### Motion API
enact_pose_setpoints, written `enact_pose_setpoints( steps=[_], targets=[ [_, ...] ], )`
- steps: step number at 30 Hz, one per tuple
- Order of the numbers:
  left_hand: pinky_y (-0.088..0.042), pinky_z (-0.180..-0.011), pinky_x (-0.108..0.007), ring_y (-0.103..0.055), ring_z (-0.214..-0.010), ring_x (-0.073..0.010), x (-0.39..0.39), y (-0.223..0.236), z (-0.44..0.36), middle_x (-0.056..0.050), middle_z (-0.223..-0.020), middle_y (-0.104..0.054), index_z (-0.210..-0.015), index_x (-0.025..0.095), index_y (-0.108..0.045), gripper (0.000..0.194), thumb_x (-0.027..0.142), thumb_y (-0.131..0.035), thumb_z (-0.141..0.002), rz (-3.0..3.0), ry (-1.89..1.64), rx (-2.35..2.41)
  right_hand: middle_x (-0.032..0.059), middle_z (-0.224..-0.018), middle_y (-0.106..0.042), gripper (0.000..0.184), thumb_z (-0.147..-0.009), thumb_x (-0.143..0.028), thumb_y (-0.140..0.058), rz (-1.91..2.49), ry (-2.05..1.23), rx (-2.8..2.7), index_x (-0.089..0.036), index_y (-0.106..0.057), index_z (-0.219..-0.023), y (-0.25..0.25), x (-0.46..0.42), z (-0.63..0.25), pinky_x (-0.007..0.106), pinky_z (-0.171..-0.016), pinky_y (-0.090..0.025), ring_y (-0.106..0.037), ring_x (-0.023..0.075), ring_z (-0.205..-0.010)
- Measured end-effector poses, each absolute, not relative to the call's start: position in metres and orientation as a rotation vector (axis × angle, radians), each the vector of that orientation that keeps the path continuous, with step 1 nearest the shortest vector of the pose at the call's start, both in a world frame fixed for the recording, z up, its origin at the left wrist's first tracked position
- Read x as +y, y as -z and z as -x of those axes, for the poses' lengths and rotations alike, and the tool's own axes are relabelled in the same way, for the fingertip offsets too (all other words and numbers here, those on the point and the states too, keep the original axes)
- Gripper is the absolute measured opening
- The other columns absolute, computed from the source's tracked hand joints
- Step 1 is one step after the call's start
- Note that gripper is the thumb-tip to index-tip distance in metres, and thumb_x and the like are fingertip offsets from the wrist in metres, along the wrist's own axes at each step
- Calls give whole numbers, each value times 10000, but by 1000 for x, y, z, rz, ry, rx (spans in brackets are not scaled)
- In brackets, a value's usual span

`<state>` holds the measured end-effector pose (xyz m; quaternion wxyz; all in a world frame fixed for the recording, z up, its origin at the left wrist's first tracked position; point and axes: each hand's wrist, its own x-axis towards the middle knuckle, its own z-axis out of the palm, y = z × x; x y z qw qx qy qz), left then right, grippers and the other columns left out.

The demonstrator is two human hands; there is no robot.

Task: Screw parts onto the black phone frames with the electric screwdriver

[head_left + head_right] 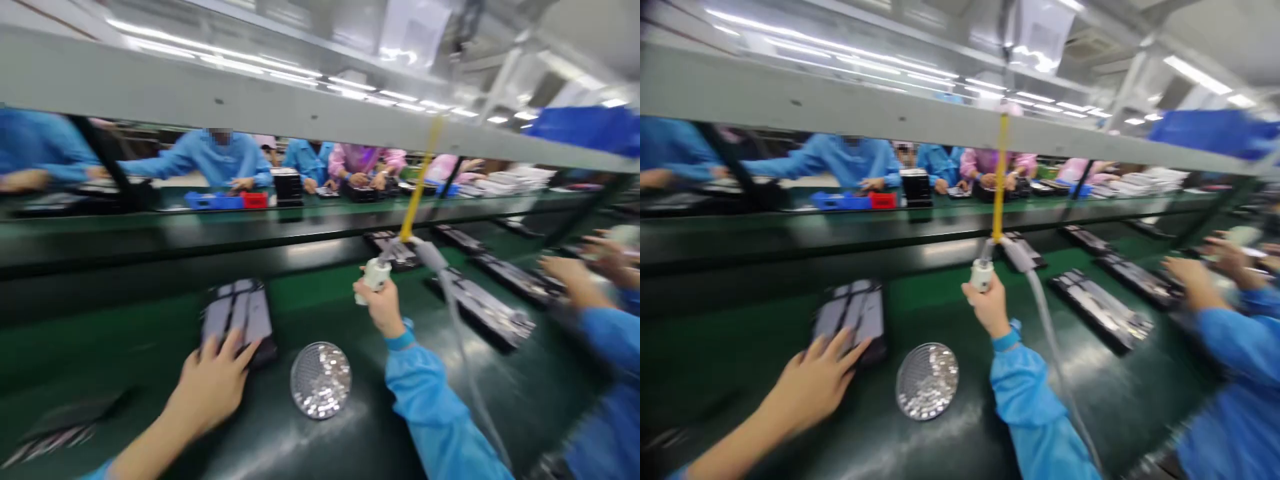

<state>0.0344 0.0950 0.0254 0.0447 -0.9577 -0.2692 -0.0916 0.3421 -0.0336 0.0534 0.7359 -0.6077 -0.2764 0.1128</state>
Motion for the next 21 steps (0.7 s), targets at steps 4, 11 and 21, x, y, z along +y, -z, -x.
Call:
enact_pose_setpoints(
  steps=[4,11,21],
  targets=[
    [-498,-894,-691,-487,-1308,-483,173,-37,-64,-204,-1538,-405,-1510,340,-429,558,259,-489,-961,2858,-304,-1281,13,-729,-647,493,-533,-376,-869,1324,-275,-574,-167,-661,-927,-42,-35,-352,308,-591,-469,-563,161,-621],
    [-493,-1035,-540,-552,-1253,-292,227,-32,-54,-119,-1436,-510,-1373,197,-525,462,380,-630,-963,2910,-278,-1177,52,-782,-684,477,-556,-413,-865,1408,-205,-574,-177,-697,-936,-35,-37,-361,338,-607,-493,-613,196,-659],
    [-553,-946,-459,-621,-1123,-239,247,-17,-35,-102,-1312,-594,-1275,190,-589,358,376,-621,-971,2932,-249,-1124,71,-868,-682,437,-587,-436,-866,1413,-188,-612,-159,-689,-875,-28,-36,-359,329,-624,-515,-628,201,-717]
  ],
)
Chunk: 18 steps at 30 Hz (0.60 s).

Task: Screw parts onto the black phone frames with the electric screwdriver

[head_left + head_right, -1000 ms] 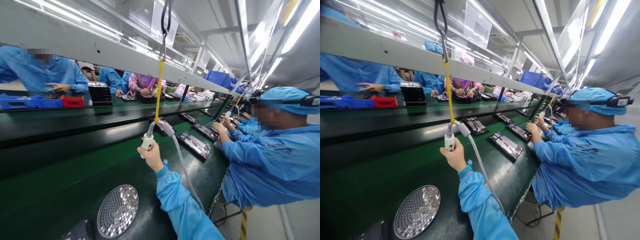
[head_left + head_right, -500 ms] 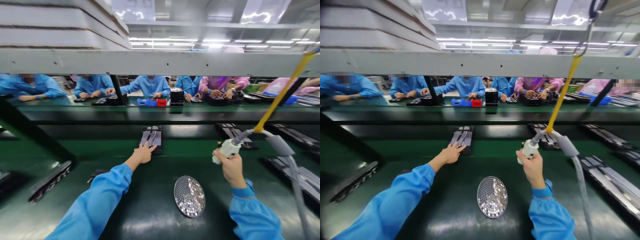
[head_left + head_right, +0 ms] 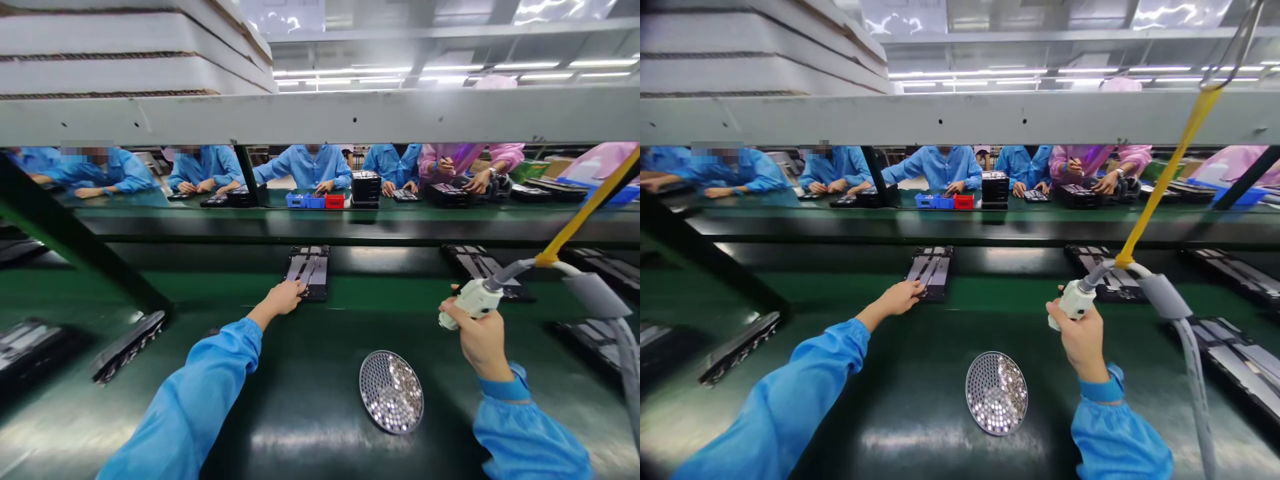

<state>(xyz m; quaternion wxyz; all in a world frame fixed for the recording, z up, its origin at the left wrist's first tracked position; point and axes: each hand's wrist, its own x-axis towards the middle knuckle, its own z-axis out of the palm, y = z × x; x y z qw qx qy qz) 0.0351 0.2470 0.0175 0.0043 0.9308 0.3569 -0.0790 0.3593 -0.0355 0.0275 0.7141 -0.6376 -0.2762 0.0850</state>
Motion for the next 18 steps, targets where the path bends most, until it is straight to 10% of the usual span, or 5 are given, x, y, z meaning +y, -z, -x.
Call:
enact_pose_setpoints(
  steps=[18],
  targets=[
    [-460,-1076,-497,-528,-1313,-293,168,-21,-27,-133,-1448,-535,-1356,192,-563,393,302,-582,-978,-3080,-74,1075,55,-848,-689,454,-584,-347,-879,1296,-230,-579,-139,-711,-951,-37,-34,-351,282,-597,-488,-635,182,-729]
  ],
)
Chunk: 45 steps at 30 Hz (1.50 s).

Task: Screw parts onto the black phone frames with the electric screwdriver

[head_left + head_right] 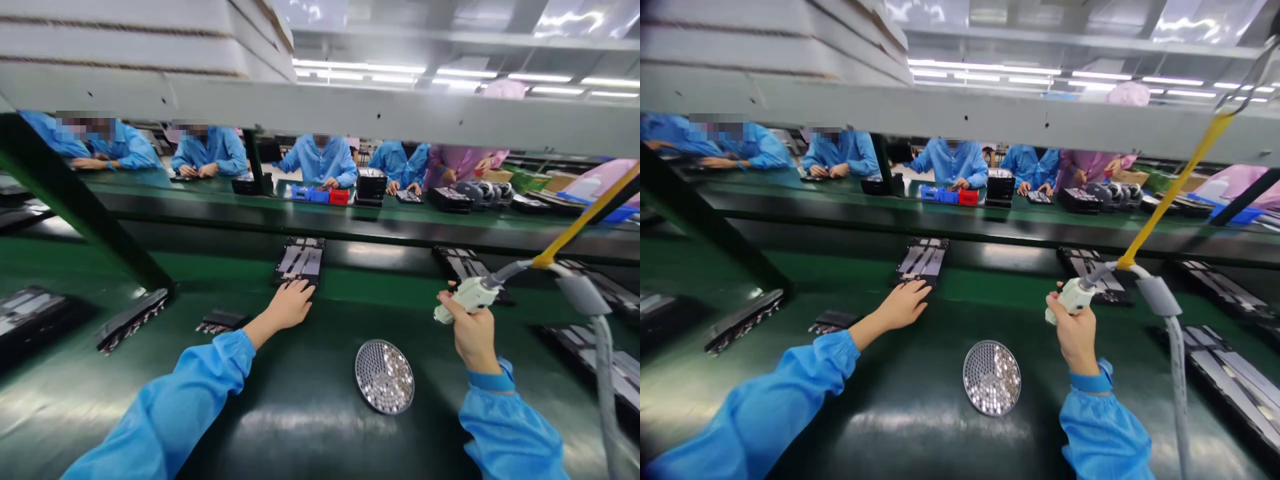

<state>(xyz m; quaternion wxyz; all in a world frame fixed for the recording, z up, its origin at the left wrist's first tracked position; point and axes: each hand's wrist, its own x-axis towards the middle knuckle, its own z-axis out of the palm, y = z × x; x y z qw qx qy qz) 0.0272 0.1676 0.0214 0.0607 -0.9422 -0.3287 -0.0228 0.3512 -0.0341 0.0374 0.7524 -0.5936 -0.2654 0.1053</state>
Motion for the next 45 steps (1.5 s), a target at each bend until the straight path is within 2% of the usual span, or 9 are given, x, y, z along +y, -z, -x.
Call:
enact_pose_setpoints(
  steps=[4,8,12,17,22,30,45],
  targets=[
    [-437,-1095,-446,-542,-1314,-305,109,-8,-40,-142,-1461,-544,-1395,192,-560,437,314,-552,-976,3008,96,-770,38,-789,-677,395,-588,-362,-816,1290,-230,-585,-150,-669,-888,-45,-35,-349,316,-639,-503,-652,198,-711],
    [-413,-1102,-519,-501,-1348,-375,86,7,-43,-173,-1441,-557,-1375,162,-592,447,367,-535,-982,3092,211,-722,-24,-627,-589,253,-644,-320,-717,1247,-174,-652,-178,-604,-820,-63,-39,-333,328,-634,-495,-572,153,-569],
    [-372,-1122,-581,-442,-1384,-427,84,19,-41,-192,-1444,-549,-1344,136,-622,442,377,-508,-991,3115,352,-730,-55,-552,-539,261,-699,-204,-715,1152,-284,-822,-196,-618,-941,-84,-49,-298,352,-686,-507,-527,130,-518],
    [-412,-1088,-566,-489,-1340,-422,84,19,-39,-194,-1397,-585,-1305,124,-639,425,373,-512,-984,3069,448,-658,-48,-549,-546,193,-791,-156,-642,1083,-558,-943,-215,-627,-974,-75,-56,-254,347,-638,-504,-535,137,-524],
    [-417,-1072,-567,-495,-1326,-440,82,16,-40,-206,-1392,-585,-1301,109,-632,438,383,-493,-990,3066,447,-662,-41,-588,-574,240,-819,-110,-602,1063,-754,-984,-223,-648,-1025,-53,-56,-229,332,-653,-500,-547,124,-552],
    [-385,-1085,-591,-479,-1337,-453,81,16,-42,-232,-1405,-568,-1310,93,-627,461,384,-534,-965,3124,456,-688,-49,-574,-548,238,-826,-126,-591,1113,-737,-1001,-233,-645,-1032,-49,-58,-220,356,-653,-505,-534,131,-540],
    [-377,-1081,-581,-468,-1335,-461,81,15,-43,-216,-1419,-554,-1336,92,-604,490,412,-466,-991,3104,384,-689,-48,-573,-547,220,-812,-138,-607,1155,-720,-989,-234,-638,-1007,-44,-55,-220,353,-645,-511,-538,136,-534]
  ],
)
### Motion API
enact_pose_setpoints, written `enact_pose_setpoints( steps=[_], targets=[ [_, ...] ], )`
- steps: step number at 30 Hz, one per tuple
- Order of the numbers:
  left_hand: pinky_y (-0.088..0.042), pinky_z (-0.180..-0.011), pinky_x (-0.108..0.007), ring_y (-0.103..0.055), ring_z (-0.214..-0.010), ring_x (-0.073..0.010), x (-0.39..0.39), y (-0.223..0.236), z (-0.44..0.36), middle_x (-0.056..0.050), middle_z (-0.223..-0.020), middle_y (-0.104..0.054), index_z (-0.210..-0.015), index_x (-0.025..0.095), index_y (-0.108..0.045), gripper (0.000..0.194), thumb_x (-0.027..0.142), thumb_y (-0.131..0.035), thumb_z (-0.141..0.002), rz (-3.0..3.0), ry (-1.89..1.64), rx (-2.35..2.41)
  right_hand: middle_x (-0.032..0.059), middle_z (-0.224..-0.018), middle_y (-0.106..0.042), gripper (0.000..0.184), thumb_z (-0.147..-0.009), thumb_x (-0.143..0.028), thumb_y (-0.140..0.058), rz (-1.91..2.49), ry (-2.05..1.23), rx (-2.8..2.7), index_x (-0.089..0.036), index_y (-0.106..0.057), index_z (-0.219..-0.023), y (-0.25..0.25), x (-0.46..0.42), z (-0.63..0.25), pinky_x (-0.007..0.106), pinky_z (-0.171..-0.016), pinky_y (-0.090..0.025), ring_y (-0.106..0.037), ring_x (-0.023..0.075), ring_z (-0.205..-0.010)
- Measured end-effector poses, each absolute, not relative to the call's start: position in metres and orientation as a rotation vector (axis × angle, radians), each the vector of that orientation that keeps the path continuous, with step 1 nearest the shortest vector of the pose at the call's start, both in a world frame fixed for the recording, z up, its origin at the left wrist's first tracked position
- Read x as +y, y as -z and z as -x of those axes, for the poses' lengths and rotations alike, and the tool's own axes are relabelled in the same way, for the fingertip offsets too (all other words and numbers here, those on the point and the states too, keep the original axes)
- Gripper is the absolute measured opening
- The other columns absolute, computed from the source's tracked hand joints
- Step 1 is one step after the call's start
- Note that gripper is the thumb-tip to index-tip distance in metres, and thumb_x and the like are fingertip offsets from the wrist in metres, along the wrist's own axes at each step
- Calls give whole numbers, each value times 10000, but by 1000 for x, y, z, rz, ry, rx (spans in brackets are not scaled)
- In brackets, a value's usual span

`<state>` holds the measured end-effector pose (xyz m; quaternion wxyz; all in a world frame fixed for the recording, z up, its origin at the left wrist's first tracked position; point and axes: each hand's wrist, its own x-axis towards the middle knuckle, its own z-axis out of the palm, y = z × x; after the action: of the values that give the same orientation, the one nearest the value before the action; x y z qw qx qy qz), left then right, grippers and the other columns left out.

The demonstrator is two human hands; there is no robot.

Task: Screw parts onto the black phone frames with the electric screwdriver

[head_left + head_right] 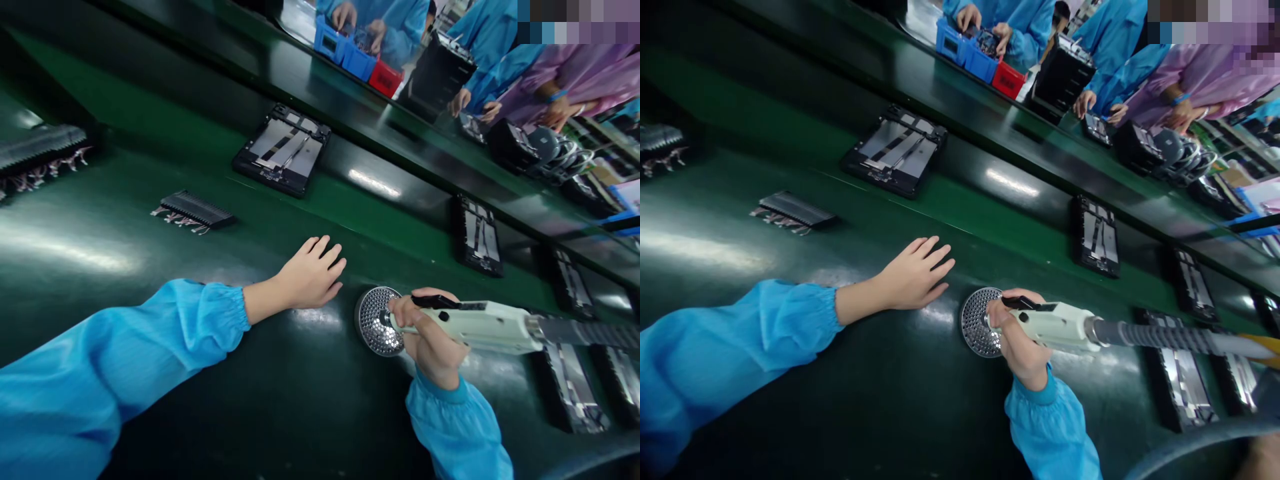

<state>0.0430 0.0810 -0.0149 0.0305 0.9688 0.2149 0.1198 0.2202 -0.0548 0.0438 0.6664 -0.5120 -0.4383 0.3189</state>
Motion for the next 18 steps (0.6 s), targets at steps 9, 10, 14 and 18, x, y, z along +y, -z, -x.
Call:
enact_pose_setpoints(
  steps=[9,10,14,18],
  targets=[
    [-382,-1078,-600,-470,-1336,-468,81,17,-41,-238,-1405,-564,-1319,79,-622,472,384,-518,-974,-2942,-438,645,-49,-593,-564,172,-813,-138,-606,1172,-722,-976,-229,-615,-959,-38,-56,-219,360,-666,-506,-557,137,-560],
    [-382,-1080,-601,-470,-1338,-468,81,17,-40,-239,-1406,-562,-1319,80,-623,471,384,-523,-973,-2941,-441,646,-46,-598,-570,185,-816,-139,-604,1171,-720,-983,-229,-621,-976,-39,-56,-219,358,-663,-506,-561,138,-563],
    [-385,-1090,-591,-480,-1338,-453,81,17,-40,-236,-1400,-569,-1308,90,-633,458,376,-557,-959,-2926,-453,658,-39,-592,-569,269,-807,-145,-599,1142,-686,-1025,-227,-639,-1059,-53,-59,-220,354,-633,-496,-544,141,-546],
    [-395,-1088,-593,-478,-1337,-457,83,16,-40,-225,-1405,-569,-1313,96,-629,458,384,-511,-977,-2959,-430,649,-37,-569,-551,293,-773,-128,-579,1105,-592,-1018,-205,-641,-1049,-75,-61,-233,377,-651,-504,-536,142,-532]
  ],
)
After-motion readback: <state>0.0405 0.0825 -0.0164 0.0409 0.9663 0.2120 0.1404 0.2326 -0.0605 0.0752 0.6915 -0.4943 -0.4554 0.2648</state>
